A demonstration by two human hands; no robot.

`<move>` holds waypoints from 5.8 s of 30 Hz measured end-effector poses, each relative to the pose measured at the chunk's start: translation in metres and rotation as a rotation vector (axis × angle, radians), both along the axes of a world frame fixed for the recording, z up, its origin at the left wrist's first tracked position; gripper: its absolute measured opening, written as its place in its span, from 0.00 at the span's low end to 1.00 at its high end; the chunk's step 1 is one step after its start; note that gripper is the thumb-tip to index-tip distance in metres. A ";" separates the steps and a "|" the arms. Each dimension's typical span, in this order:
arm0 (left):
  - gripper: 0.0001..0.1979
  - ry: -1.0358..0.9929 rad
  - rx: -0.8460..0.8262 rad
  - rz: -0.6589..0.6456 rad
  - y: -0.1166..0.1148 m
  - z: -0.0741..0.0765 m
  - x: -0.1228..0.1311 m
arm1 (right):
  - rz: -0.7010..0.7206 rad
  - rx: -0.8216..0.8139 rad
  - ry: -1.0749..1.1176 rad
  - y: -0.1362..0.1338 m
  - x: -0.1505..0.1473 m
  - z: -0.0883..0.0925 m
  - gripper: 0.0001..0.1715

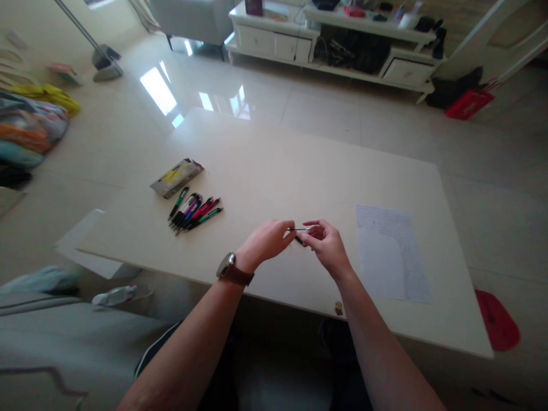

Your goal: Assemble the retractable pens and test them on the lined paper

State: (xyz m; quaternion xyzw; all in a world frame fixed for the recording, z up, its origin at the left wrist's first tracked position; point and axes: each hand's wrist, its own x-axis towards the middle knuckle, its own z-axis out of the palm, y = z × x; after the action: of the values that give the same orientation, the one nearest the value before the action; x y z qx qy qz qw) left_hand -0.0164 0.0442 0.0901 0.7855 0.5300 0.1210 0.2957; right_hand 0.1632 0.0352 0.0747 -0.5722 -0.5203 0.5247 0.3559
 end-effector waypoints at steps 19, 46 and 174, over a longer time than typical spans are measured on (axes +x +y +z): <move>0.13 0.138 -0.072 0.164 0.007 -0.005 -0.025 | 0.166 0.114 -0.610 0.015 0.001 -0.030 0.04; 0.10 0.184 -0.021 0.074 -0.001 -0.011 -0.007 | 0.029 0.150 -0.225 0.001 0.023 -0.001 0.10; 0.11 -0.293 0.155 0.028 -0.001 0.012 -0.004 | 0.141 0.211 -0.455 -0.003 -0.007 -0.028 0.07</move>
State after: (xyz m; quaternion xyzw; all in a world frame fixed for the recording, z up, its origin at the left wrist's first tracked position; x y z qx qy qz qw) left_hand -0.0205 0.0432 0.1024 0.7725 0.4812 0.2787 0.3066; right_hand 0.1559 0.0325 0.0468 -0.5974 -0.6776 0.3486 0.2499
